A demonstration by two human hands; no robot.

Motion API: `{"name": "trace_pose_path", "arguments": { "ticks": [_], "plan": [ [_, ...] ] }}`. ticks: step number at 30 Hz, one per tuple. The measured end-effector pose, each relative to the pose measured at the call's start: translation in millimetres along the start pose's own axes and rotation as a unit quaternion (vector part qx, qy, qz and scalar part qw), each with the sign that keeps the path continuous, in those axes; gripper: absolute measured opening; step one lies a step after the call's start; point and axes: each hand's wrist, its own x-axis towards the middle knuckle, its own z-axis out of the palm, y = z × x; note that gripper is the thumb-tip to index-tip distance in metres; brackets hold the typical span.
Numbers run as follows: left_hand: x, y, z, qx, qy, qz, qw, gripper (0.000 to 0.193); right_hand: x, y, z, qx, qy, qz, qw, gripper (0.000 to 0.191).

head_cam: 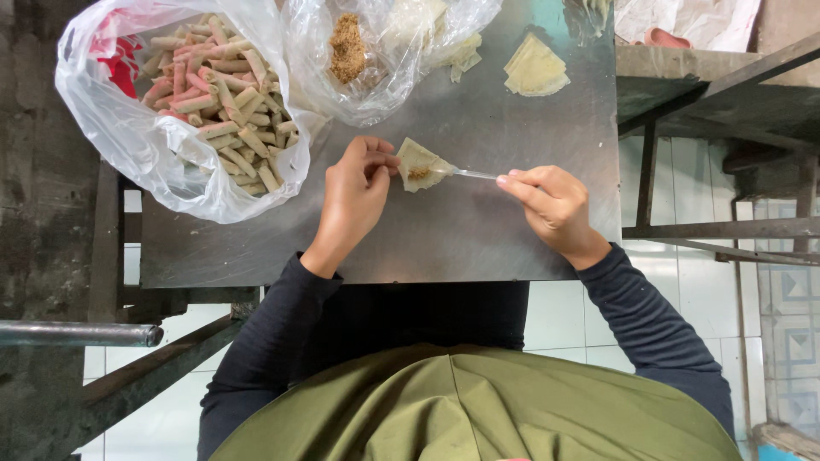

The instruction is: The person sits at a metal table and wraps triangular pastry wrappers around a brown filling, folding each wrapper over the filling and rolling it closed. The person places the finished rolls into a plastic bag and stacks folded wrappers on the table.

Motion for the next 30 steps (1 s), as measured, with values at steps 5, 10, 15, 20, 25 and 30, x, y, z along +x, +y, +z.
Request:
{"name": "trace_pose_path", "arguments": {
  "ticks": [5, 10, 15, 20, 25, 30],
  "plan": [
    [-2, 0, 6, 0.045, 0.01, 0.027, 0.999, 0.022, 38, -13, 10, 0.055, 0.099, 0.08, 0.99, 0.022],
    [-4, 3, 11, 0.108, 0.01, 0.064, 0.992, 0.019, 125, -17, 66, 0.153, 0.152, 0.138, 0.967, 0.011],
    [-4, 3, 11, 0.191, 0.012, 0.146, 0.971, 0.011, 142, -21, 83, 0.152, 0.117, 0.155, 0.969, 0.021],
    [-4, -5, 11, 0.247, 0.026, 0.218, 0.944, 0.008, 94, -10, 64, 0.131, -0.039, 0.229, 0.964, 0.017],
    [-4, -8, 11, 0.295, 0.021, 0.255, 0.92, 0.011, 51, -20, 57, 0.036, -0.125, 0.243, 0.961, 0.025],
    [-12, -4, 3, 0.314, -0.017, 0.231, 0.921, 0.011, 45, -27, 67, -0.004, -0.124, 0.218, 0.968, 0.011]
  ]
}}
